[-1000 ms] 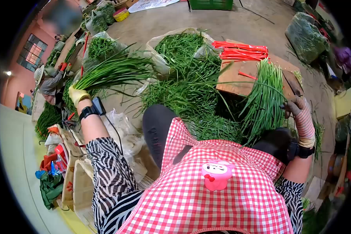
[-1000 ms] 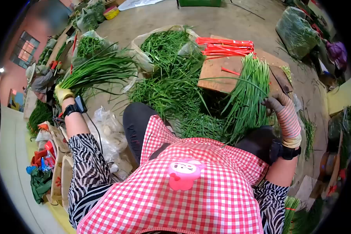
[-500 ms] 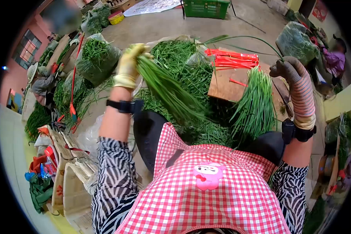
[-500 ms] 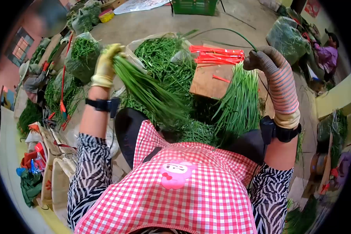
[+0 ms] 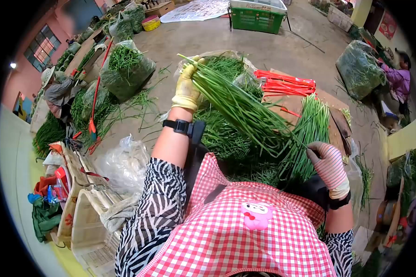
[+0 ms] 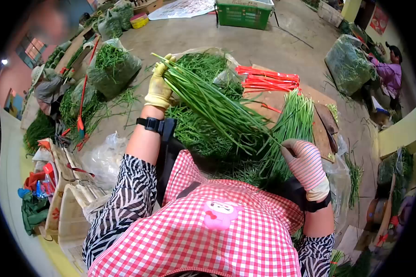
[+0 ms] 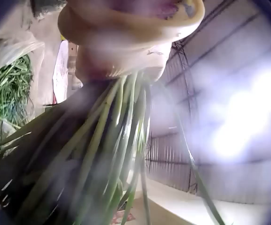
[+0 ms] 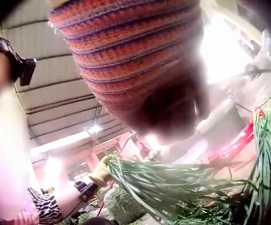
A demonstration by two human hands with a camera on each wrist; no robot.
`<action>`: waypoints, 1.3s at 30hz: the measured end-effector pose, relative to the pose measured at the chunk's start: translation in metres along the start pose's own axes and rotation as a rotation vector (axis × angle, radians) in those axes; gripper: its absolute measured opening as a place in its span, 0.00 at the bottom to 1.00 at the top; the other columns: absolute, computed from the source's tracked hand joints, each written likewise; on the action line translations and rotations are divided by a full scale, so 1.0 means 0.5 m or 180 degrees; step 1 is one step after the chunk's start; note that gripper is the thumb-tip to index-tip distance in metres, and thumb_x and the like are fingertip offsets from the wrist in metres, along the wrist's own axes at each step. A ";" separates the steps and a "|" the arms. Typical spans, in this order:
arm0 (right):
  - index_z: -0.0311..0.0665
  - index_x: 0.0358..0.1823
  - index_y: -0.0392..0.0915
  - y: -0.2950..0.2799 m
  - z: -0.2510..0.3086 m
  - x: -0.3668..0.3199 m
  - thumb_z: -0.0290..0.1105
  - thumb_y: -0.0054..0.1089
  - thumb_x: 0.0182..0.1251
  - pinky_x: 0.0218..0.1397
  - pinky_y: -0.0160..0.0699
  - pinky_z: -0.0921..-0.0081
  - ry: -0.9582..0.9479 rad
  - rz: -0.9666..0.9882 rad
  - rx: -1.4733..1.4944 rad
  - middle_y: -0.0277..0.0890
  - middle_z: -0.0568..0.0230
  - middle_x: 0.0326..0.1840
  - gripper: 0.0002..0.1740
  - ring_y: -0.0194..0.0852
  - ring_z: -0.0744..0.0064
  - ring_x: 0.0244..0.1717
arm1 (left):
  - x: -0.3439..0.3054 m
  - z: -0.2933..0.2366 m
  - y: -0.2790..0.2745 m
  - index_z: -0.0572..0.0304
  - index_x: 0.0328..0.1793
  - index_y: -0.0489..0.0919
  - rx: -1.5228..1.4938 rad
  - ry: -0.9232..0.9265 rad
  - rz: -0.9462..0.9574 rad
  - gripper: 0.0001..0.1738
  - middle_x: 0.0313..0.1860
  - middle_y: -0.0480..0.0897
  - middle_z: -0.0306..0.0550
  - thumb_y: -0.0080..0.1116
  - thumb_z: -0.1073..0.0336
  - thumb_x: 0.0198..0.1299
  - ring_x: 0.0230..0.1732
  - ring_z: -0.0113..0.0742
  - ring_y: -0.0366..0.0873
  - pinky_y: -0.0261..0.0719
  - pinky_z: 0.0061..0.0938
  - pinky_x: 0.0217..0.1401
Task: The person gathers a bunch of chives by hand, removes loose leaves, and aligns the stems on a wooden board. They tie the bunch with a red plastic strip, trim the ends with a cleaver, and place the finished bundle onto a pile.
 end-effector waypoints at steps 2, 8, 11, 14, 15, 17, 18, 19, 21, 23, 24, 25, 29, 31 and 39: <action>0.33 0.48 0.85 0.036 -0.040 0.000 0.28 0.67 0.67 0.42 0.84 0.69 0.0120 0.0152 0.0373 0.87 0.51 0.36 0.11 0.87 0.61 0.36 | -0.011 -0.014 -0.003 0.62 0.68 0.79 0.0383 0.0025 0.0190 0.21 0.58 0.87 0.50 0.63 0.67 0.70 0.48 0.40 0.87 0.90 0.40 0.53; 0.34 0.55 0.84 0.123 0.008 0.044 0.38 0.55 0.78 0.40 0.78 0.79 0.0900 0.1506 0.2192 0.82 0.68 0.34 0.17 0.79 0.80 0.34 | -0.090 0.005 0.123 0.62 0.60 0.81 0.1053 -0.0326 0.0758 0.17 0.54 0.89 0.52 0.66 0.67 0.67 0.42 0.38 0.88 0.88 0.33 0.49; 0.38 0.53 0.85 0.168 0.071 0.086 0.42 0.49 0.82 0.36 0.73 0.82 0.0851 0.1600 0.2890 0.78 0.71 0.30 0.19 0.74 0.82 0.30 | -0.115 0.038 0.164 0.63 0.67 0.78 0.1225 -0.0499 0.1045 0.24 0.60 0.86 0.54 0.66 0.65 0.67 0.43 0.35 0.87 0.88 0.32 0.50; 0.38 0.52 0.86 0.187 0.107 0.119 0.42 0.51 0.82 0.33 0.72 0.82 0.0713 0.1323 0.2879 0.78 0.72 0.28 0.18 0.73 0.83 0.27 | -0.128 0.046 0.198 0.62 0.77 0.73 0.1195 -0.0508 0.1228 0.33 0.68 0.83 0.56 0.67 0.63 0.67 0.42 0.34 0.87 0.88 0.30 0.49; 0.39 0.52 0.86 0.188 0.111 0.125 0.42 0.51 0.81 0.32 0.72 0.83 0.0802 0.1283 0.2800 0.78 0.72 0.28 0.18 0.72 0.83 0.26 | -0.119 0.046 0.187 0.63 0.76 0.73 0.0976 -0.0419 0.1183 0.33 0.66 0.83 0.57 0.67 0.62 0.67 0.43 0.35 0.87 0.89 0.31 0.49; 0.39 0.54 0.85 0.195 0.108 0.132 0.43 0.54 0.80 0.30 0.71 0.83 0.0866 0.1216 0.2882 0.78 0.73 0.27 0.18 0.71 0.82 0.24 | -0.104 0.036 0.144 0.64 0.75 0.73 0.0959 -0.0307 0.0855 0.31 0.66 0.83 0.58 0.66 0.63 0.68 0.43 0.36 0.87 0.89 0.34 0.48; 0.39 0.54 0.85 0.201 0.109 0.133 0.43 0.54 0.80 0.30 0.71 0.82 0.0798 0.1242 0.2945 0.78 0.73 0.27 0.18 0.71 0.82 0.24 | -0.103 0.033 0.136 0.66 0.73 0.75 0.0844 -0.0300 0.0759 0.27 0.59 0.86 0.54 0.64 0.65 0.69 0.41 0.35 0.86 0.89 0.36 0.49; 0.39 0.55 0.85 0.208 0.112 0.132 0.44 0.55 0.80 0.29 0.71 0.82 0.0736 0.1269 0.3008 0.78 0.73 0.27 0.18 0.70 0.82 0.24 | -0.104 0.037 0.131 0.66 0.72 0.75 0.0845 -0.0317 0.0700 0.26 0.56 0.87 0.52 0.63 0.66 0.69 0.41 0.35 0.86 0.89 0.36 0.49; 0.35 0.57 0.84 0.248 0.129 0.127 0.43 0.59 0.78 0.31 0.73 0.81 0.0717 0.1389 0.2867 0.80 0.71 0.29 0.19 0.73 0.81 0.26 | -0.103 0.052 0.126 0.66 0.70 0.77 0.0835 -0.0361 0.0589 0.24 0.50 0.87 0.49 0.63 0.67 0.70 0.39 0.35 0.85 0.89 0.36 0.50; 0.34 0.55 0.84 0.294 0.140 0.123 0.42 0.64 0.75 0.36 0.78 0.78 -0.0125 0.0859 0.2364 0.84 0.67 0.32 0.19 0.79 0.77 0.30 | -0.146 0.064 0.170 0.64 0.64 0.80 0.0756 -0.0369 0.0307 0.19 0.43 0.89 0.46 0.64 0.71 0.68 0.36 0.33 0.87 0.88 0.28 0.43; 0.34 0.53 0.85 0.298 0.154 0.115 0.43 0.70 0.69 0.41 0.82 0.73 0.0126 0.0917 0.2219 0.86 0.61 0.35 0.21 0.83 0.71 0.34 | -0.159 0.079 0.168 0.64 0.66 0.79 0.0839 -0.0420 0.0175 0.20 0.44 0.88 0.46 0.63 0.71 0.68 0.37 0.34 0.86 0.89 0.30 0.43; 0.35 0.49 0.86 0.312 0.161 0.114 0.48 0.71 0.67 0.44 0.84 0.65 -0.0072 0.0661 0.1710 0.87 0.52 0.36 0.22 0.86 0.58 0.35 | -0.170 0.099 0.157 0.64 0.68 0.78 0.0927 -0.0475 0.0039 0.22 0.45 0.87 0.45 0.63 0.71 0.69 0.37 0.35 0.86 0.89 0.32 0.44; 0.35 0.39 0.84 0.338 0.169 0.121 0.48 0.67 0.67 0.40 0.82 0.58 -0.0274 0.0620 0.0482 0.83 0.45 0.32 0.20 0.83 0.44 0.34 | -0.207 0.194 0.115 0.61 0.65 0.80 0.0872 -0.0440 -0.0535 0.20 0.45 0.89 0.48 0.65 0.72 0.68 0.34 0.36 0.86 0.87 0.29 0.37; 0.35 0.38 0.84 0.333 0.169 0.121 0.45 0.67 0.68 0.40 0.82 0.58 -0.0545 0.0549 0.0367 0.82 0.45 0.31 0.17 0.82 0.43 0.34 | -0.213 0.194 0.116 0.62 0.64 0.80 0.0950 -0.0443 -0.0744 0.19 0.45 0.89 0.49 0.64 0.72 0.68 0.34 0.36 0.86 0.86 0.28 0.34; 0.33 0.42 0.84 0.221 0.112 0.156 0.46 0.65 0.72 0.42 0.81 0.63 -0.0154 0.1010 0.1245 0.83 0.49 0.31 0.20 0.84 0.57 0.33 | -0.177 0.135 0.109 0.66 0.68 0.78 0.1006 -0.0456 0.0356 0.20 0.58 0.87 0.53 0.62 0.70 0.71 0.39 0.34 0.86 0.87 0.31 0.46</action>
Point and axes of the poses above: each hand's wrist, its own x-axis towards the middle knuckle, its own y-axis out of the palm, z = x × y, the point moved 6 cm from there along x, towards the middle knuckle
